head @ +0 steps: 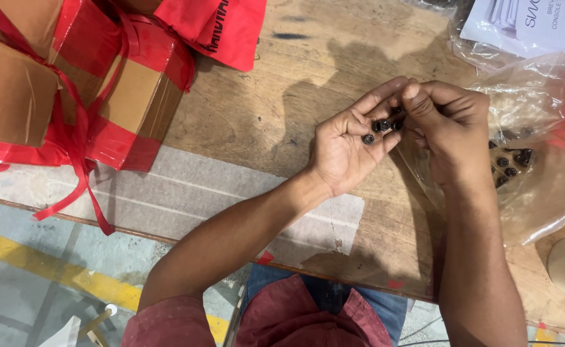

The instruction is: The person counts small black plastic cord locks in their hands, places them into a clear plastic bag on the workbench, and arranges red drawstring bags labeled HARDWARE and taped cardboard boxes on the table. They repeatedly take pieces from the bag and handle the red bags one at a time.

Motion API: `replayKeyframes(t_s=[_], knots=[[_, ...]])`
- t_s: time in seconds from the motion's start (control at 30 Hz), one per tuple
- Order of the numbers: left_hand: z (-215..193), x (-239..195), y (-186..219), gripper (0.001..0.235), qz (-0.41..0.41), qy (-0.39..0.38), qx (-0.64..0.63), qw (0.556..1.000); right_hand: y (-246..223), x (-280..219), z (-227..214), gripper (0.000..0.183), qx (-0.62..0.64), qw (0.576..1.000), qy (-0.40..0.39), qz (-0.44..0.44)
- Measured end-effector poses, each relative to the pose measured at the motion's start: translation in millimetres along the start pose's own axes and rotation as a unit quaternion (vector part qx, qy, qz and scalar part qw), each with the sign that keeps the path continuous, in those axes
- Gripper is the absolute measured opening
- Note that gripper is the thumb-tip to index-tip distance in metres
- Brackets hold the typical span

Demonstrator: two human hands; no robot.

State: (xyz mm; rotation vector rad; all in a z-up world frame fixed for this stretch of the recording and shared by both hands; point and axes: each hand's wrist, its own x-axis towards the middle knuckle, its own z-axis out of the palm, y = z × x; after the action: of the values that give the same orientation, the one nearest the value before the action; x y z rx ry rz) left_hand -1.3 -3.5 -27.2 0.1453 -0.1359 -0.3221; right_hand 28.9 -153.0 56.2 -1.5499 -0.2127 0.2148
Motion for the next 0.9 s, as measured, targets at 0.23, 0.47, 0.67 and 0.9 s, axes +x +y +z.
replayKeyframes(t_s=[0.23,0.47,0.67,0.9], knots=[[-3.8,0.3,-2.3,0.074,-0.005,0.018,0.003,1.000,-0.1,-0.7,2.1,0.014,-0.019,0.999,-0.022,-0.030],[3.5,1.7,2.2,0.076,-0.012,0.025,-0.013,1.000,-2.8,3.1,-6.2,0.018,0.107,0.994,0.016,0.029],[9.3,1.5,4.3,0.080,-0.010,0.017,-0.006,1.000,-20.9,8.5,-3.2,0.022,0.342,0.934,0.030,0.101],[6.4,0.7,2.8,0.077,-0.002,-0.013,-0.014,1.000,-15.5,5.5,-8.0,0.037,0.379,0.921,0.003,0.087]])
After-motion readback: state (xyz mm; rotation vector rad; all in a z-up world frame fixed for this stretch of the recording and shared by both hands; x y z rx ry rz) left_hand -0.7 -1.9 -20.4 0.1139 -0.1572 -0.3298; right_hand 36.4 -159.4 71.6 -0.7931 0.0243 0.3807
